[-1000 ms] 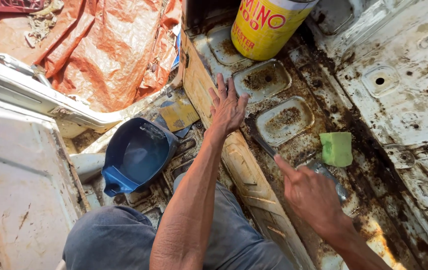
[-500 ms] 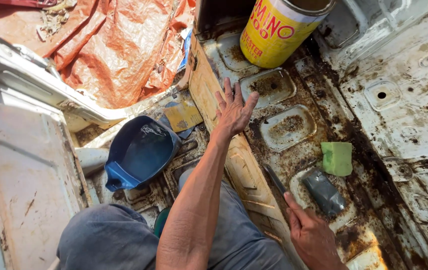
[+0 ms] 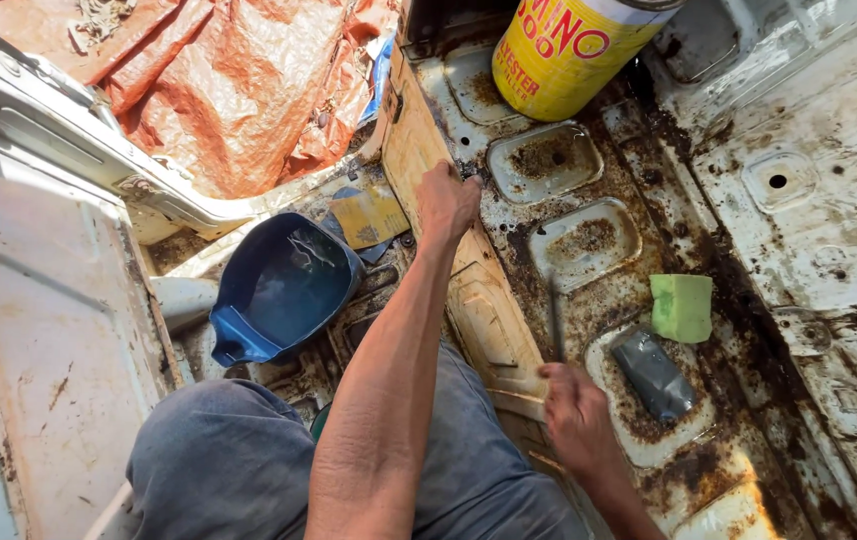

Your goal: The person scrapes debris from the floor of a vehicle's cargo area using a metal scraper, then wipes the surface with a green sponge. A yellow can and a blue dustpan are visible nearby.

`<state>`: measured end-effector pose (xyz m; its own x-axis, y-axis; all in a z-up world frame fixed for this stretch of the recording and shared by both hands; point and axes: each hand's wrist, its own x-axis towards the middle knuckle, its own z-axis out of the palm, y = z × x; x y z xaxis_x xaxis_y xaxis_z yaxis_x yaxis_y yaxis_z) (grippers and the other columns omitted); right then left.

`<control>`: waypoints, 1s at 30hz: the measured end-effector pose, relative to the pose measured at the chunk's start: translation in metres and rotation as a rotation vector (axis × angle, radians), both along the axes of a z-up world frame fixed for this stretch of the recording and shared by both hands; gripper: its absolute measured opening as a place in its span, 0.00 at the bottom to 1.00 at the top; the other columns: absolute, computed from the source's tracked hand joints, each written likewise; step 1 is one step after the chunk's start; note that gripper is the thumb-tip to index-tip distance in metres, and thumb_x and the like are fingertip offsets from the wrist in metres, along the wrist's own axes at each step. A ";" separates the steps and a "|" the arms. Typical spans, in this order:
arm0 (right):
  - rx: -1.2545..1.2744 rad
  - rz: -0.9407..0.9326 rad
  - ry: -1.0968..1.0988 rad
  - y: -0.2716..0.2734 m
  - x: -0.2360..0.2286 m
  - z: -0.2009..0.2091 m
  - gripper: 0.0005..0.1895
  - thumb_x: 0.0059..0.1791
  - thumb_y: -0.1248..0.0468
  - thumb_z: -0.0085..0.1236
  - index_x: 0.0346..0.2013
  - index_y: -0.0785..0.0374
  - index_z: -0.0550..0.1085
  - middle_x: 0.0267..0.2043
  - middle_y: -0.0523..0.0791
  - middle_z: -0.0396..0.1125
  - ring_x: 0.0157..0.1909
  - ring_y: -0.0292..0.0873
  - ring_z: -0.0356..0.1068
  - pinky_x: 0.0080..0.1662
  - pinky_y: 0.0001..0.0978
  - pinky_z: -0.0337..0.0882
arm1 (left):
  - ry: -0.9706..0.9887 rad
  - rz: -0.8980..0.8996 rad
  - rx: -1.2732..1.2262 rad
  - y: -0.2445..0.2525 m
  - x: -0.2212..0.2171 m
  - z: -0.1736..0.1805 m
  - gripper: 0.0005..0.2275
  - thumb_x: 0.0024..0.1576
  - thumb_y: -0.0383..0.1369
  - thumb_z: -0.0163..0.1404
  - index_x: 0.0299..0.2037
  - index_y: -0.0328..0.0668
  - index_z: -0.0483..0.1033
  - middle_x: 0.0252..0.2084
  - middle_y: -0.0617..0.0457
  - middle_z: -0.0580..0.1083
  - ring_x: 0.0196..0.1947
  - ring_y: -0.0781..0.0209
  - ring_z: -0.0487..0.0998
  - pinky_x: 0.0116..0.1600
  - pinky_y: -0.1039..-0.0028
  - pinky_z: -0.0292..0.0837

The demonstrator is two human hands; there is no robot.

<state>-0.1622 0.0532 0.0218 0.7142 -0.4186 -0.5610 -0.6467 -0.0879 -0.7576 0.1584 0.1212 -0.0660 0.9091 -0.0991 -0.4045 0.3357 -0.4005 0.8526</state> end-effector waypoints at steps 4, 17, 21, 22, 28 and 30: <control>0.238 -0.130 -0.235 0.003 -0.008 -0.025 0.21 0.60 0.57 0.37 0.42 0.71 0.74 0.17 0.40 0.51 0.17 0.35 0.49 0.21 0.28 0.51 | 0.036 0.023 -0.039 0.004 0.000 0.008 0.08 0.58 0.26 0.54 0.44 0.29 0.72 0.31 0.48 0.70 0.23 0.58 0.72 0.30 0.75 0.79; 0.335 -0.247 -0.266 0.011 0.006 -0.027 0.20 0.60 0.54 0.40 0.36 0.67 0.71 0.19 0.41 0.53 0.18 0.36 0.49 0.22 0.29 0.51 | -0.031 0.028 -0.065 0.001 -0.007 0.013 0.16 0.58 0.28 0.54 0.53 0.26 0.71 0.32 0.46 0.73 0.26 0.54 0.75 0.36 0.67 0.82; 0.414 -0.173 -0.006 -0.006 0.007 -0.024 0.21 0.61 0.56 0.37 0.40 0.70 0.73 0.20 0.42 0.54 0.15 0.37 0.47 0.15 0.29 0.49 | -0.115 0.012 0.070 0.004 -0.010 0.011 0.18 0.53 0.33 0.54 0.49 0.26 0.74 0.37 0.39 0.77 0.35 0.47 0.79 0.43 0.61 0.80; 0.409 -0.168 -0.017 -0.010 0.008 -0.010 0.21 0.61 0.56 0.37 0.40 0.70 0.73 0.20 0.42 0.54 0.15 0.37 0.47 0.15 0.29 0.49 | -0.125 0.016 0.064 0.003 -0.004 0.015 0.18 0.53 0.33 0.54 0.49 0.26 0.74 0.37 0.39 0.77 0.35 0.47 0.79 0.43 0.61 0.80; -0.754 0.299 -0.035 -0.038 -0.046 0.033 0.26 0.49 0.57 0.55 0.63 0.47 0.71 0.57 0.50 0.74 0.09 0.35 0.57 0.11 0.27 0.59 | 0.024 0.035 -0.063 -0.001 -0.010 0.013 0.14 0.56 0.30 0.54 0.49 0.31 0.72 0.39 0.42 0.75 0.29 0.53 0.78 0.36 0.68 0.83; -0.928 0.306 0.187 -0.041 -0.058 0.039 0.19 0.47 0.56 0.61 0.54 0.38 0.79 0.34 0.38 0.79 0.16 0.41 0.68 0.22 0.36 0.67 | 0.056 0.096 -0.102 -0.005 -0.007 0.005 0.16 0.57 0.28 0.56 0.55 0.33 0.70 0.43 0.40 0.76 0.27 0.53 0.76 0.33 0.71 0.83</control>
<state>-0.2206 0.0126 0.0608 0.7983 -0.5610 -0.2191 -0.5990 -0.7773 -0.1924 0.1509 0.1160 -0.0612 0.8928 -0.0560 -0.4470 0.4164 -0.2764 0.8662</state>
